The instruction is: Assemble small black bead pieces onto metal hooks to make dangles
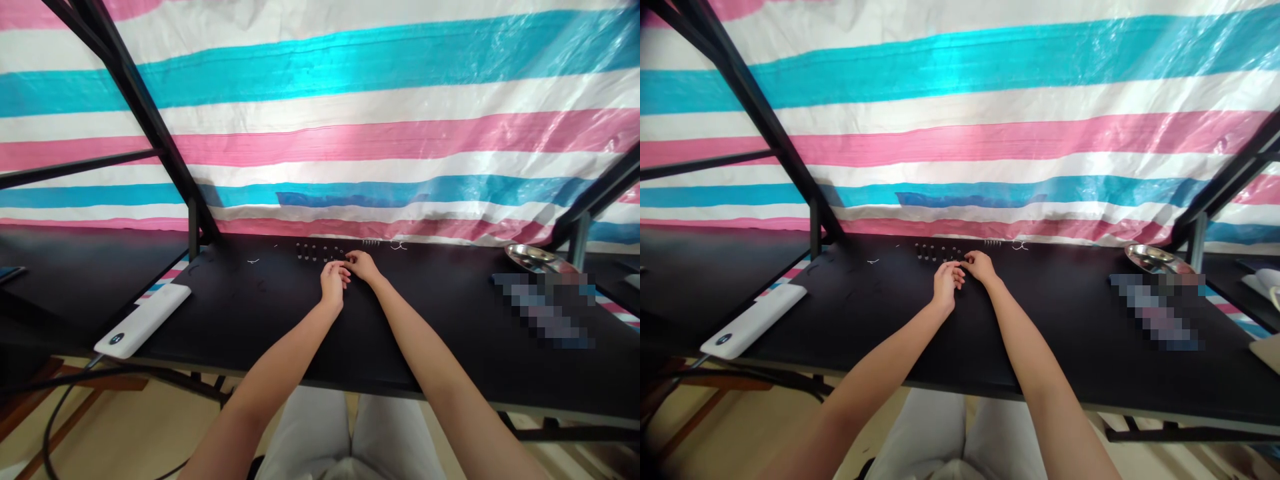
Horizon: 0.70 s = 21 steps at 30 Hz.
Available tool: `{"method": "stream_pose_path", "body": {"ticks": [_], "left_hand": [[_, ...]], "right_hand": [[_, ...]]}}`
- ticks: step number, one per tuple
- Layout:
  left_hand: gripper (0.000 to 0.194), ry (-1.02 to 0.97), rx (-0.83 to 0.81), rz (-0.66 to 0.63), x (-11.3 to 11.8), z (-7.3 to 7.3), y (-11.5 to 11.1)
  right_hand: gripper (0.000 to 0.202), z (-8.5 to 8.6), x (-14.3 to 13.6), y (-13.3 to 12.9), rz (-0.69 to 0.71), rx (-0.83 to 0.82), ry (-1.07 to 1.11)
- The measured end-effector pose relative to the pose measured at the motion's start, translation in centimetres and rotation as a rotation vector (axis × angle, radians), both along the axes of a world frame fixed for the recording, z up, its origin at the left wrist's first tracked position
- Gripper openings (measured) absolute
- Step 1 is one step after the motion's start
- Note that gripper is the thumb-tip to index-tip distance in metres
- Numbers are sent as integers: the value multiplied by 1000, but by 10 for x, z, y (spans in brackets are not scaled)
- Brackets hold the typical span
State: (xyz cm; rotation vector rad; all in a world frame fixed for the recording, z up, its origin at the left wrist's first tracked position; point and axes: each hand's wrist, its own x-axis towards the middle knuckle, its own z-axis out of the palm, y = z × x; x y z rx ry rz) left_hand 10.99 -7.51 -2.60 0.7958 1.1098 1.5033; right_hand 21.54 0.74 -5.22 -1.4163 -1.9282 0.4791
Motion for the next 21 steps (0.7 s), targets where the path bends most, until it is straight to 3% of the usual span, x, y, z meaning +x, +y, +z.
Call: {"method": "stream_pose_path", "body": {"ticks": [16, 21], "left_hand": [[13, 34, -26, -14, 0, 1, 1], [42, 107, -86, -48, -3, 2, 5]], "right_hand": [[11, -4, 5, 1, 24, 53, 38], [13, 2, 10, -6, 76, 27, 30]]}}
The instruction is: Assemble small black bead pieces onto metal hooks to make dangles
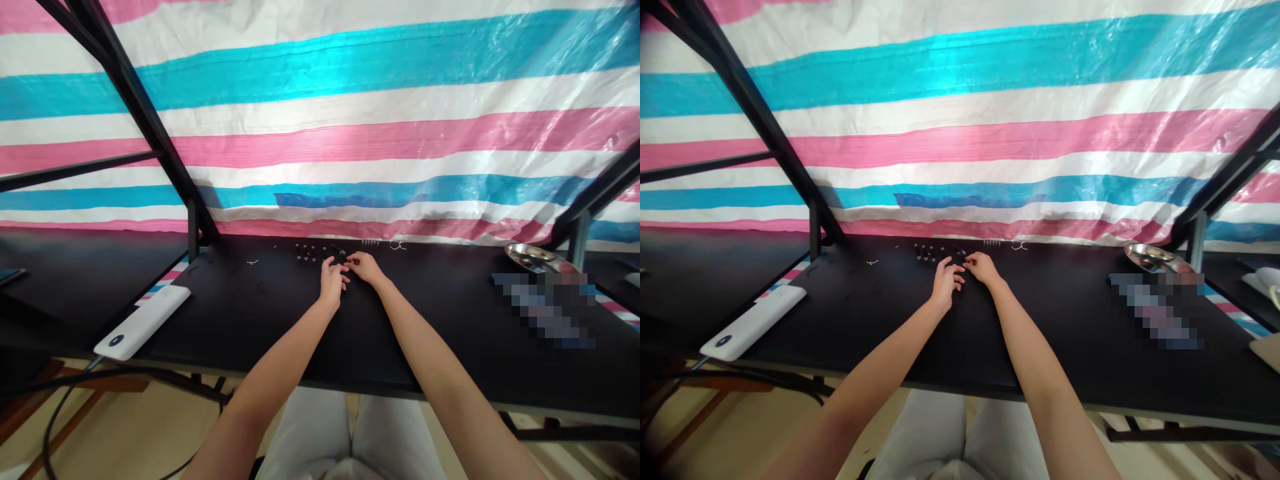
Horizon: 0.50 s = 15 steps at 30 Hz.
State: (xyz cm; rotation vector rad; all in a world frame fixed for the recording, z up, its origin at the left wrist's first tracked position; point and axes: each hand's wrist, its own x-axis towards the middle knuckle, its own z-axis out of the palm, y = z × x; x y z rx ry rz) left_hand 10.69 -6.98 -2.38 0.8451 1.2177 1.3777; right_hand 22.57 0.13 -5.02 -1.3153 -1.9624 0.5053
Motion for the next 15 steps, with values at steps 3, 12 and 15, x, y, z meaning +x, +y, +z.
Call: {"method": "stream_pose_path", "body": {"ticks": [3, 12, 15], "left_hand": [[59, 113, 80, -50, -3, -5, 6], [37, 370, 258, -52, -10, -23, 22], [38, 396, 294, -80, -9, -23, 20]], "right_hand": [[12, 3, 3, -4, 63, -8, -6], [12, 1, 2, -6, 146, 41, -69], [11, 2, 1, -6, 145, 43, -70]]}}
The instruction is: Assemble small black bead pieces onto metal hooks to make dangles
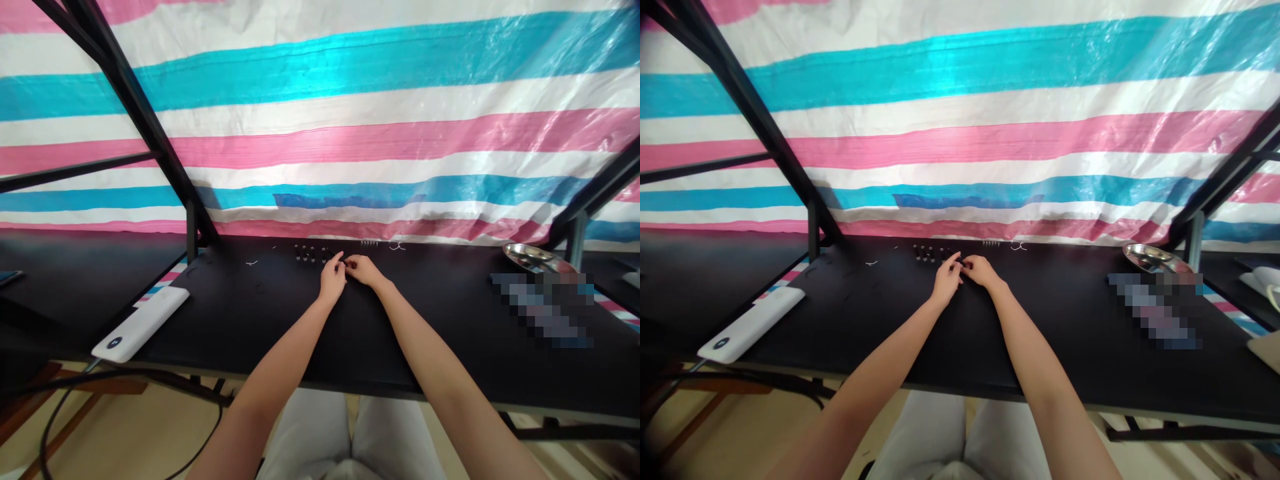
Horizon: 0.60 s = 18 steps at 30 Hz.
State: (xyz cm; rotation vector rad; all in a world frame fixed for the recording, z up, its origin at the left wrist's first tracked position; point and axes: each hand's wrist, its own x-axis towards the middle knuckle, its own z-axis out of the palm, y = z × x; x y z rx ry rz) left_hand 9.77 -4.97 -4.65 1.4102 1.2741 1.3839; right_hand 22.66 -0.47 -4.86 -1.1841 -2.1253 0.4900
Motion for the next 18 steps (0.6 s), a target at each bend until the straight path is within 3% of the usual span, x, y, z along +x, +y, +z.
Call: {"method": "stream_pose_path", "body": {"ticks": [4, 12, 18], "left_hand": [[39, -10, 2, 14, 3, 2, -4], [15, -251, -161, 71, 2, 15, -14], [11, -363, -277, 77, 2, 24, -18]], "right_hand": [[12, 3, -1, 0, -93, 8, -13], [12, 7, -7, 6, -271, -103, 13], [14, 10, -6, 12, -263, -169, 41]]}}
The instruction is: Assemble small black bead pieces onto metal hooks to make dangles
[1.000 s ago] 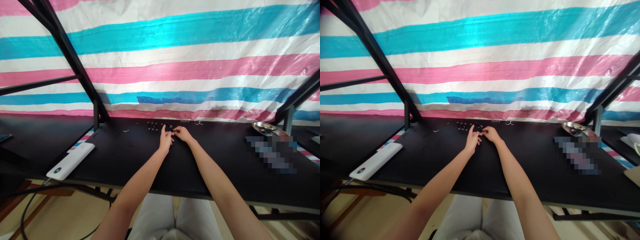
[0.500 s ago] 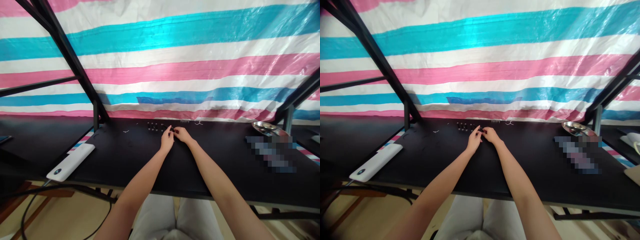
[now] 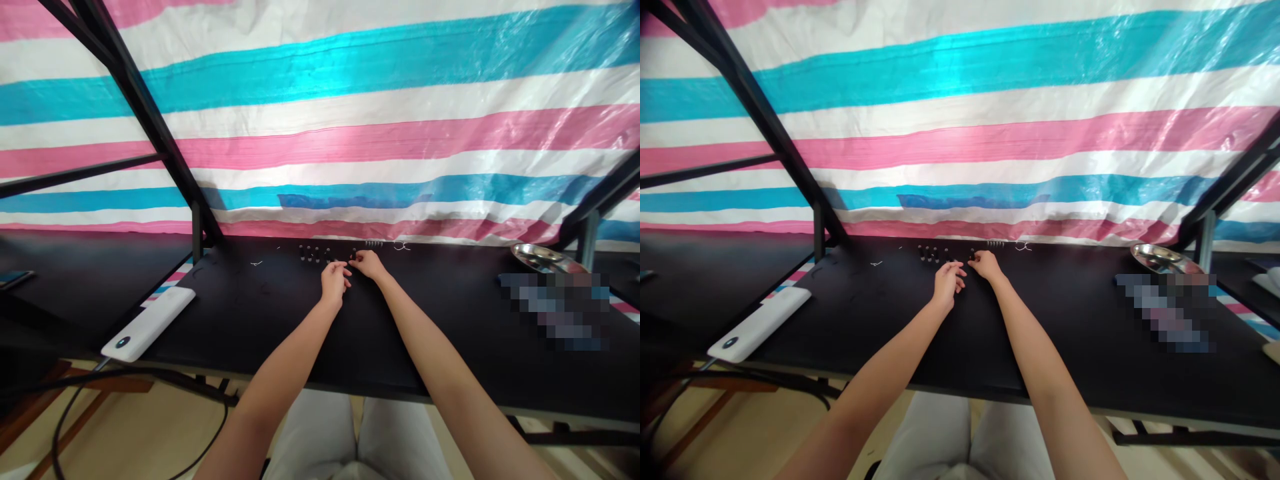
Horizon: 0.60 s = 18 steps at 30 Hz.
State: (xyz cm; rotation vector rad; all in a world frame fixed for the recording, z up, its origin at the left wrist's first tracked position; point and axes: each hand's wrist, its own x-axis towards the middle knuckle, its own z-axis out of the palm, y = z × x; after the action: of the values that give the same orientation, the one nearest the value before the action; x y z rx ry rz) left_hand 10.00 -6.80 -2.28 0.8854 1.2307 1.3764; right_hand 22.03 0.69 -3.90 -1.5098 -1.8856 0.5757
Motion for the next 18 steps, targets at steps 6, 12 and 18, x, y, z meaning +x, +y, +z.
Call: {"method": "stream_pose_path", "body": {"ticks": [6, 12, 18], "left_hand": [[7, 86, 28, -16, 0, 0, -1], [19, 231, 104, -54, 2, 0, -6], [19, 186, 76, -85, 4, 4, -9]], "right_hand": [[14, 6, 2, -2, 10, -57, -19], [29, 10, 6, -8, -50, -42, -26], [24, 9, 10, -15, -31, -33, -106]]}}
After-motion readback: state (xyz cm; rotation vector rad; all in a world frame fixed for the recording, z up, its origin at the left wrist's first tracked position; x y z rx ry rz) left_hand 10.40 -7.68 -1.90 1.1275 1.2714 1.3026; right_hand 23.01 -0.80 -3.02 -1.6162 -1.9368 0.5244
